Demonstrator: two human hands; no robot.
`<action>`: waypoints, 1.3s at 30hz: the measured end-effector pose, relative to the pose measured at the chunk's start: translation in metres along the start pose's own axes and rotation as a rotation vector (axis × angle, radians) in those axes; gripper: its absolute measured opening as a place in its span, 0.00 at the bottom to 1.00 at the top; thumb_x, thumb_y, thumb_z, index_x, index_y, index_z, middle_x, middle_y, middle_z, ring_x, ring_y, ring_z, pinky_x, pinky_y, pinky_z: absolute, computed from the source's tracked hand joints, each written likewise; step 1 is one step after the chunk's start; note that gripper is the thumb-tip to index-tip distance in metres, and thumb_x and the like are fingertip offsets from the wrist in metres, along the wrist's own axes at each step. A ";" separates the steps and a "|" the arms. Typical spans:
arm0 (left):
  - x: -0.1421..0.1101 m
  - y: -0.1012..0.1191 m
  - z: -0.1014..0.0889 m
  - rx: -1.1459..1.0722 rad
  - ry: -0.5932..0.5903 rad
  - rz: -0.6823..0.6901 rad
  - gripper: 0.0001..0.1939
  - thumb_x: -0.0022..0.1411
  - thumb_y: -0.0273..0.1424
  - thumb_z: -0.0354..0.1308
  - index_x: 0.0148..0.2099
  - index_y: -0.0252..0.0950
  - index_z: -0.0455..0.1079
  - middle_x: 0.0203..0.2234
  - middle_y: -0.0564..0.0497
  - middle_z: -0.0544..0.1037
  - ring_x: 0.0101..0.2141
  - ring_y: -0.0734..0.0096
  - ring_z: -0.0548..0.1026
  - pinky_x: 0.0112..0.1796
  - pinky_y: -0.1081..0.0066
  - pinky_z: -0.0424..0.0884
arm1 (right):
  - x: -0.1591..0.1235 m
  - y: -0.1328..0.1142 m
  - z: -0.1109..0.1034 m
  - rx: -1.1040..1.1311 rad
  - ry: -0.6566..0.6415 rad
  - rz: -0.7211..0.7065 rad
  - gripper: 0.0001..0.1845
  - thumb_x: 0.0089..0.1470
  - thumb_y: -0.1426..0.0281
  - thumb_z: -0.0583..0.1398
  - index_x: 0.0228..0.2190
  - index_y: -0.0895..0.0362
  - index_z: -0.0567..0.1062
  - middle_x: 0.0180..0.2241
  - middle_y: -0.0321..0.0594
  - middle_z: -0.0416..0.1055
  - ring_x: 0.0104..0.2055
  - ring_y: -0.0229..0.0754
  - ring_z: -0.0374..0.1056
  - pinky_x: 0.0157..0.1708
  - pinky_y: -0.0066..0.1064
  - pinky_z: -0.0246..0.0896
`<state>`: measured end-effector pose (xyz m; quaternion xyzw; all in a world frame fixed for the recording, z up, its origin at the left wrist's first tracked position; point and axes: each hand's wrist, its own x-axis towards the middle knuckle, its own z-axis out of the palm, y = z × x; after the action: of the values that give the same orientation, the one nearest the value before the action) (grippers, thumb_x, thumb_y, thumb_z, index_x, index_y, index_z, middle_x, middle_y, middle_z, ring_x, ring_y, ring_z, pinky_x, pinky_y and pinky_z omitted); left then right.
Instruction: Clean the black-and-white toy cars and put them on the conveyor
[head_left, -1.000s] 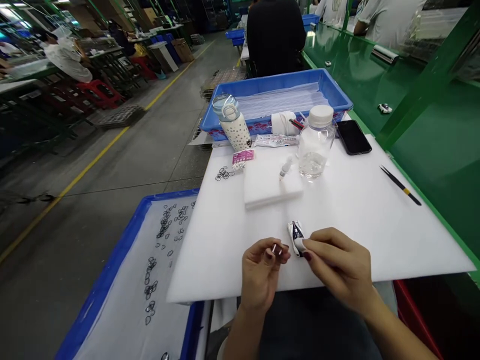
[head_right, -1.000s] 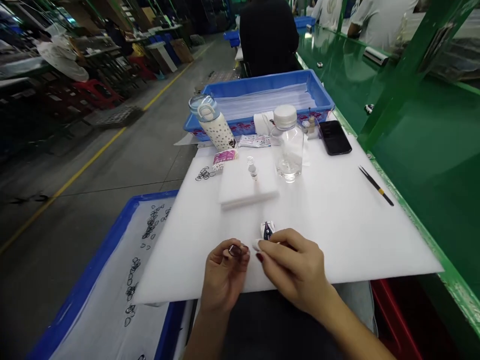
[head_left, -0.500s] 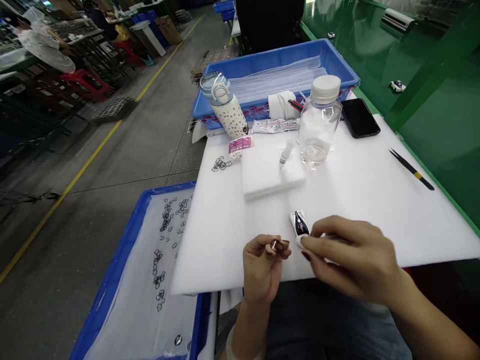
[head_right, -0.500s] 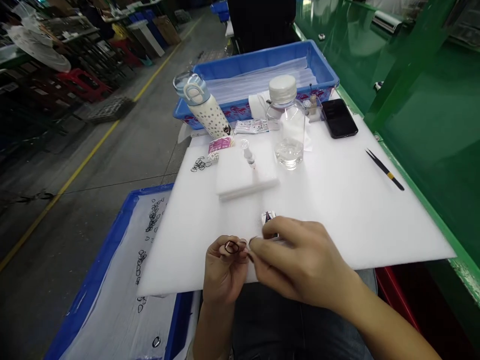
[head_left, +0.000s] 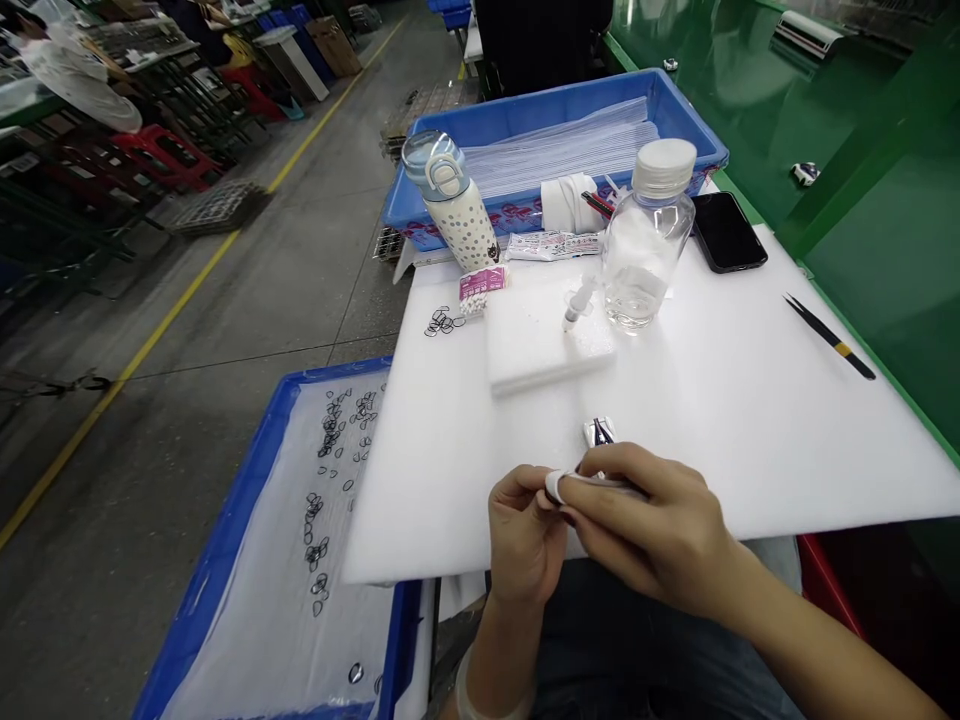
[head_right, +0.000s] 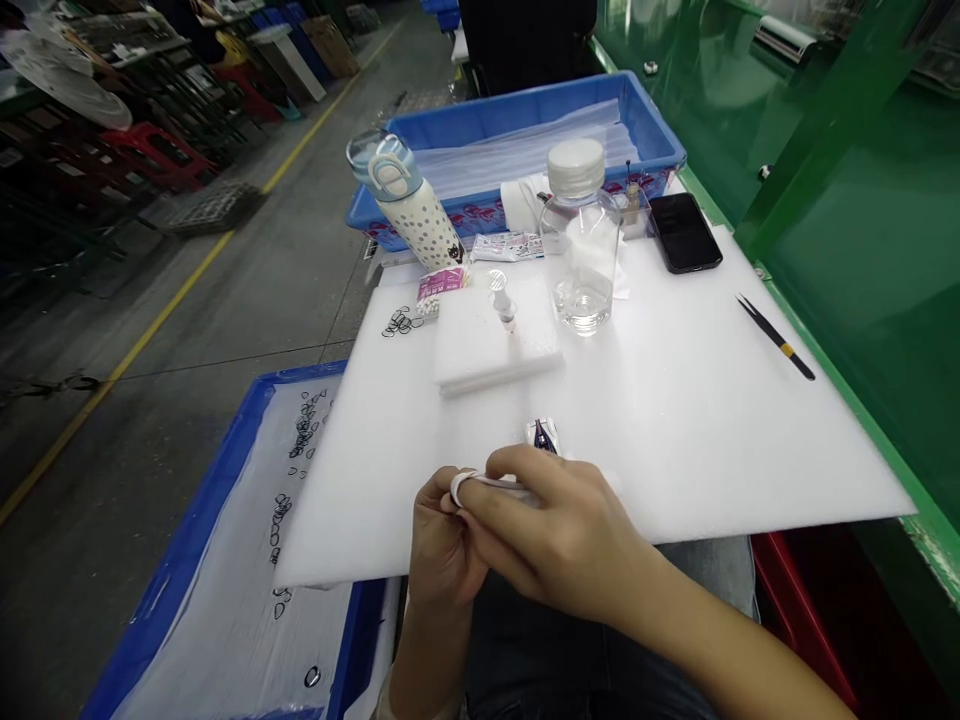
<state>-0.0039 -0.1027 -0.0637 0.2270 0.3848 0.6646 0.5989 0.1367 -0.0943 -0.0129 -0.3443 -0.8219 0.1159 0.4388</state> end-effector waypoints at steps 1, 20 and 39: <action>0.000 0.000 0.000 -0.012 -0.018 -0.003 0.12 0.41 0.36 0.79 0.26 0.39 0.80 0.20 0.54 0.81 0.21 0.77 0.78 0.27 0.81 0.78 | 0.001 0.000 0.001 -0.010 -0.009 -0.015 0.10 0.63 0.74 0.57 0.42 0.61 0.77 0.37 0.45 0.72 0.32 0.34 0.67 0.28 0.25 0.66; -0.002 0.001 -0.003 -0.071 -0.087 -0.044 0.10 0.44 0.35 0.78 0.28 0.41 0.81 0.23 0.54 0.83 0.23 0.78 0.79 0.28 0.83 0.77 | 0.009 -0.006 -0.009 -0.155 -0.167 -0.130 0.16 0.66 0.73 0.51 0.35 0.63 0.77 0.33 0.44 0.71 0.29 0.37 0.65 0.23 0.30 0.59; 0.001 0.004 -0.005 -0.002 -0.161 -0.035 0.11 0.44 0.38 0.78 0.29 0.41 0.82 0.24 0.49 0.83 0.24 0.76 0.79 0.27 0.83 0.77 | -0.025 0.038 -0.082 -0.330 -0.148 0.137 0.10 0.63 0.75 0.58 0.44 0.56 0.75 0.37 0.39 0.77 0.32 0.36 0.73 0.28 0.27 0.66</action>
<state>-0.0102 -0.1027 -0.0637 0.2725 0.3388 0.6340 0.6395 0.2298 -0.0920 0.0001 -0.4572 -0.8344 0.0343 0.3058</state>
